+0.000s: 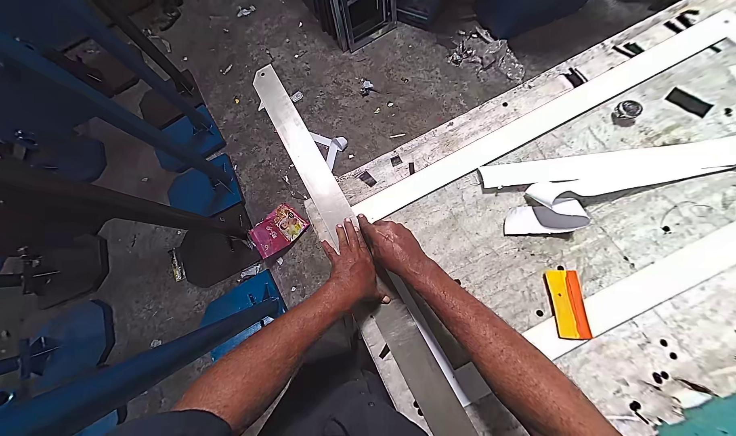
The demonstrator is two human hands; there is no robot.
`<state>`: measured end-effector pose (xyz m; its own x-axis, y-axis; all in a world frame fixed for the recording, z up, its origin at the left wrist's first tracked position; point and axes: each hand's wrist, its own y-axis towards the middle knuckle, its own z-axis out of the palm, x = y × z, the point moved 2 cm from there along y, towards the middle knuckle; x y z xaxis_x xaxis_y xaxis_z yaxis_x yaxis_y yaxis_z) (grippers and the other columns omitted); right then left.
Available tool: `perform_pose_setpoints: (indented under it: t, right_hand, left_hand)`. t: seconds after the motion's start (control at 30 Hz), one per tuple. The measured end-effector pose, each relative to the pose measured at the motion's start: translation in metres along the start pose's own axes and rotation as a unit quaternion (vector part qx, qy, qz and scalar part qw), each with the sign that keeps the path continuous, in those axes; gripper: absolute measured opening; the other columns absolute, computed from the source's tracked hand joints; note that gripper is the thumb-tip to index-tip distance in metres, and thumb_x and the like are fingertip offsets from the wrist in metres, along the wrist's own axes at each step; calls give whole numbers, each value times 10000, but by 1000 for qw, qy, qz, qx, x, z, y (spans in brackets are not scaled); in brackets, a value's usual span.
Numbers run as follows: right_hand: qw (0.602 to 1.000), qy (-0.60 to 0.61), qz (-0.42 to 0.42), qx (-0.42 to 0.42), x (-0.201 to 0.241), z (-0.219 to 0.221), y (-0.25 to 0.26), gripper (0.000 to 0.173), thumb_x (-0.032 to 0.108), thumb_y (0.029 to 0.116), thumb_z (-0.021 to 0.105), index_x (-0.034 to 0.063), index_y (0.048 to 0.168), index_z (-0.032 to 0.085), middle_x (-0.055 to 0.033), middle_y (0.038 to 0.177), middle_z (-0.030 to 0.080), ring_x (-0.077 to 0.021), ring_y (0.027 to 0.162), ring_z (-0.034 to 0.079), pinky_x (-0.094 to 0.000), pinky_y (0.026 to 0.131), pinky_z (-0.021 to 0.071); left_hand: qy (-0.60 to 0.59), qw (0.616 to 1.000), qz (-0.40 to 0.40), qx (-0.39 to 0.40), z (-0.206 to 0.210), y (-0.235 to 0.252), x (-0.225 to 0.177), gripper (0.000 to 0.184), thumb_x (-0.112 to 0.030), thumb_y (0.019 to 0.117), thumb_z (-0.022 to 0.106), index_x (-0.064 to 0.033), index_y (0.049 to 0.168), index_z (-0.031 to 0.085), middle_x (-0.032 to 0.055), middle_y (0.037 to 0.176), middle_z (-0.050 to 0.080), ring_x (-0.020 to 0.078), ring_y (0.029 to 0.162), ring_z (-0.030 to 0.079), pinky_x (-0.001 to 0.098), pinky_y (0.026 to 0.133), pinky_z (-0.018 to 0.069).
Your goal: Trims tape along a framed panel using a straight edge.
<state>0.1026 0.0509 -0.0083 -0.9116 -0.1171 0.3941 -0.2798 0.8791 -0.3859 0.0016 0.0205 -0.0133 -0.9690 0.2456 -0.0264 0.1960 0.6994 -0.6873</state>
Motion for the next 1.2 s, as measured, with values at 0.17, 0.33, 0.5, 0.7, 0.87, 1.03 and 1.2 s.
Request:
perform_pose_setpoints:
  t: [0.17, 0.33, 0.5, 0.7, 0.87, 1.03, 1.2]
  right_hand:
    - [1000, 0, -7, -30, -1, 7, -1, 437, 207, 1074, 431, 121, 1492, 527, -183, 1107, 711, -374, 983, 708, -540, 802, 566]
    - [1000, -8, 2, -26, 4, 9, -5, 465, 187, 1074, 403, 113, 1524, 488, -198, 1140, 703, -386, 971, 711, -541, 794, 566]
    - [999, -4, 0, -37, 1, 15, -6, 476, 201, 1073, 412, 125, 1537, 481, -193, 1147, 706, -386, 966, 713, -537, 803, 565]
    - [999, -13, 10, -39, 3, 16, -7, 483, 186, 1070, 402, 129, 1545, 471, -197, 1143, 707, -387, 950, 716, -534, 782, 565]
    - [999, -22, 14, -40, 4, 17, -7, 493, 183, 1070, 393, 132, 1556, 458, -195, 1149, 705, -384, 953, 716, -533, 789, 566]
    - [998, -13, 11, -52, 3, 18, -10, 477, 192, 1064, 412, 132, 1529, 498, -185, 1132, 715, -375, 946, 722, -527, 777, 572]
    - [999, -11, 11, -33, 3, 15, -16, 472, 183, 1067, 418, 142, 1530, 498, -187, 1144, 714, -379, 971, 718, -537, 796, 569]
  left_hand:
    - [7, 1000, 2, 12, -1, 0, -1, 1634, -793, 553, 816, 71, 1593, -101, 333, 1639, -227, 540, 1529, -149, 839, 1111, 78]
    - [14, 1000, 5, 13, -2, -2, 0, 1625, -805, 566, 796, 64, 1592, -117, 335, 1635, -235, 540, 1529, -149, 829, 1118, 80]
    - [17, 1000, 13, 10, -2, -2, 0, 1601, -818, 585, 770, 69, 1594, -101, 339, 1635, -229, 550, 1524, -151, 832, 1115, 73]
    - [12, 1000, 19, 11, -2, -3, 2, 1590, -811, 596, 771, 73, 1594, -95, 344, 1631, -232, 556, 1520, -157, 827, 1119, 67]
    - [11, 1000, 20, 2, -1, -2, 3, 1599, -819, 582, 768, 67, 1596, -94, 347, 1636, -212, 550, 1528, -133, 822, 1125, 74]
    - [13, 1000, 23, 0, 0, -1, 3, 1604, -820, 576, 770, 70, 1596, -91, 354, 1633, -212, 552, 1527, -131, 814, 1132, 74]
    - [20, 1000, 23, 5, 0, -1, 2, 1596, -809, 584, 775, 89, 1590, -79, 367, 1632, -193, 562, 1526, -110, 791, 1149, 71]
